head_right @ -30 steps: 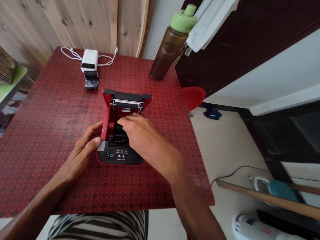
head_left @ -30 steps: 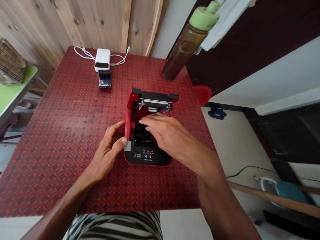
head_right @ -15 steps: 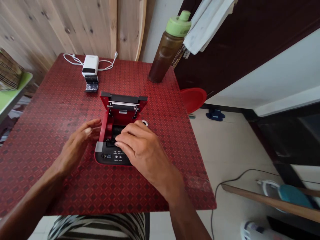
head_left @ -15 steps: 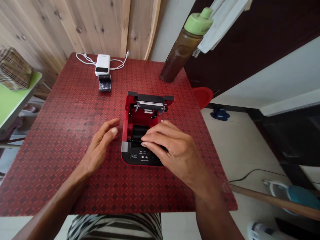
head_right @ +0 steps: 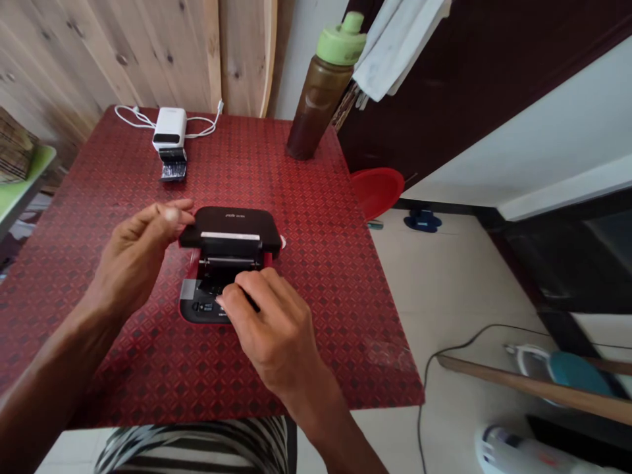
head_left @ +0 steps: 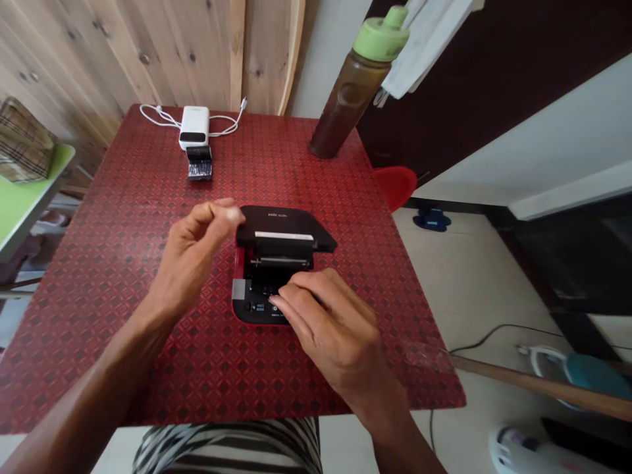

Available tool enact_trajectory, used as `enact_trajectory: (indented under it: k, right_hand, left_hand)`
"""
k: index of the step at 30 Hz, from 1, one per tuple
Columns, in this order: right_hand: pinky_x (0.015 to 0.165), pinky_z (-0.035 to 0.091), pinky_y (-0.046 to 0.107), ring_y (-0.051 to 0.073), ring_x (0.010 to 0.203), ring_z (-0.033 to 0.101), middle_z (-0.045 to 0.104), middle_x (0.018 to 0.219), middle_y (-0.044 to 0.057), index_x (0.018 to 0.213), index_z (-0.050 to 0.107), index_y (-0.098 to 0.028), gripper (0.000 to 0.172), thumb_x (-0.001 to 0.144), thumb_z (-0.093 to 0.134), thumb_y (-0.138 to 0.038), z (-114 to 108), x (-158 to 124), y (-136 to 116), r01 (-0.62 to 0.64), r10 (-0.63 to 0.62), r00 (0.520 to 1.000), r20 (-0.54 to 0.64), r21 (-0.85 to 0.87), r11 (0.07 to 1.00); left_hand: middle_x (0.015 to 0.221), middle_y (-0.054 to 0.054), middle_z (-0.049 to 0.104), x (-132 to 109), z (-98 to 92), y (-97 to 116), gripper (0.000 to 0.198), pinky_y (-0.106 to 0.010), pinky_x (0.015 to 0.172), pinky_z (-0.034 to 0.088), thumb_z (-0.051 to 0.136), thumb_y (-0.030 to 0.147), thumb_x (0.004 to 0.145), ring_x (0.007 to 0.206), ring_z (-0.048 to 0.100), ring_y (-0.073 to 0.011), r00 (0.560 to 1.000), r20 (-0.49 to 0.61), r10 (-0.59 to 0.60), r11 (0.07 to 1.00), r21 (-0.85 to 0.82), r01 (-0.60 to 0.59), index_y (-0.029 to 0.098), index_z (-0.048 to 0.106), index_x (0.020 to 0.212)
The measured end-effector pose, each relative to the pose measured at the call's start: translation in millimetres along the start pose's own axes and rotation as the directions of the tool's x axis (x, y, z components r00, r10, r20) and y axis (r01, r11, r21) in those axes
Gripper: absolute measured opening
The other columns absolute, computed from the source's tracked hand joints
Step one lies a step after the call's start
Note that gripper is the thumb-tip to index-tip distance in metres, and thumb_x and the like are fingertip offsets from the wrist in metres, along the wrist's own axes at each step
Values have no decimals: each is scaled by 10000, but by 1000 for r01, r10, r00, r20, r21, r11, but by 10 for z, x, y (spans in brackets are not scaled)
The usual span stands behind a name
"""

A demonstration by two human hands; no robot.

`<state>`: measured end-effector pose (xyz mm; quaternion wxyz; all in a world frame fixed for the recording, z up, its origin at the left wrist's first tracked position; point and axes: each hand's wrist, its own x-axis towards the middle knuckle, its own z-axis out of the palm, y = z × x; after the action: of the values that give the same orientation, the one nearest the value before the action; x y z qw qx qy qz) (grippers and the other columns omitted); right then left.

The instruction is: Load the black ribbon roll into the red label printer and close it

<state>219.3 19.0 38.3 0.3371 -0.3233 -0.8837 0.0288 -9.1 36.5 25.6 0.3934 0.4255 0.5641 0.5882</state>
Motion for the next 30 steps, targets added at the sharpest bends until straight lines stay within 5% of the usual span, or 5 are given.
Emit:
enact_trajectory:
  k: [3,8,18,25,30]
  right_hand:
    - [756,652,360,208,820,744,830,970,74,1078,771,-202,175,1079,718,-36,22,-64,-40,11,-11,1000,-22,-27,1000]
    - [979,673,460,313,1159,823,880,1255,146,1088,764,-220,177,1046,759,-48,41,-90,-19,-34,27,997,-73,-91,995]
    - [1100,662,482,297,1237,860,906,1264,114,1113,723,-230,74,1130,683,-171,13,-28,-7,-102,102,993,50,-5,995]
    - [1089,702,477,308,1240,860,892,1273,156,1127,723,-186,28,1123,700,-171,94,-78,-10,-88,88,996,-25,29,996]
    - [1177,668,464,293,1354,802,856,1365,177,1371,717,-141,279,1093,740,-136,83,-212,-48,-101,111,988,-110,91,991]
  left_hand:
    - [1507,-80,766,-185,-61,-65,300,-554,1290,519,957,458,890,1506,657,-364,993,77,-94,995,-34,97,260,796,1048]
    - [1618,-122,712,-332,-74,-202,698,-632,1336,490,954,517,894,1588,608,-400,968,129,-217,973,-53,226,297,674,1495]
    - [1625,-136,741,-336,-130,-236,675,-582,1232,619,880,575,989,1541,679,-416,953,245,-177,983,-5,184,280,697,1568]
    - [1622,-158,745,-316,-129,-249,706,-546,1255,606,892,578,986,1499,719,-391,954,252,-161,986,-9,168,231,688,1566]
    - [1626,-109,750,-423,-156,-279,599,-556,1314,544,842,580,1035,1554,673,-395,947,232,-222,963,-100,250,279,742,1543]
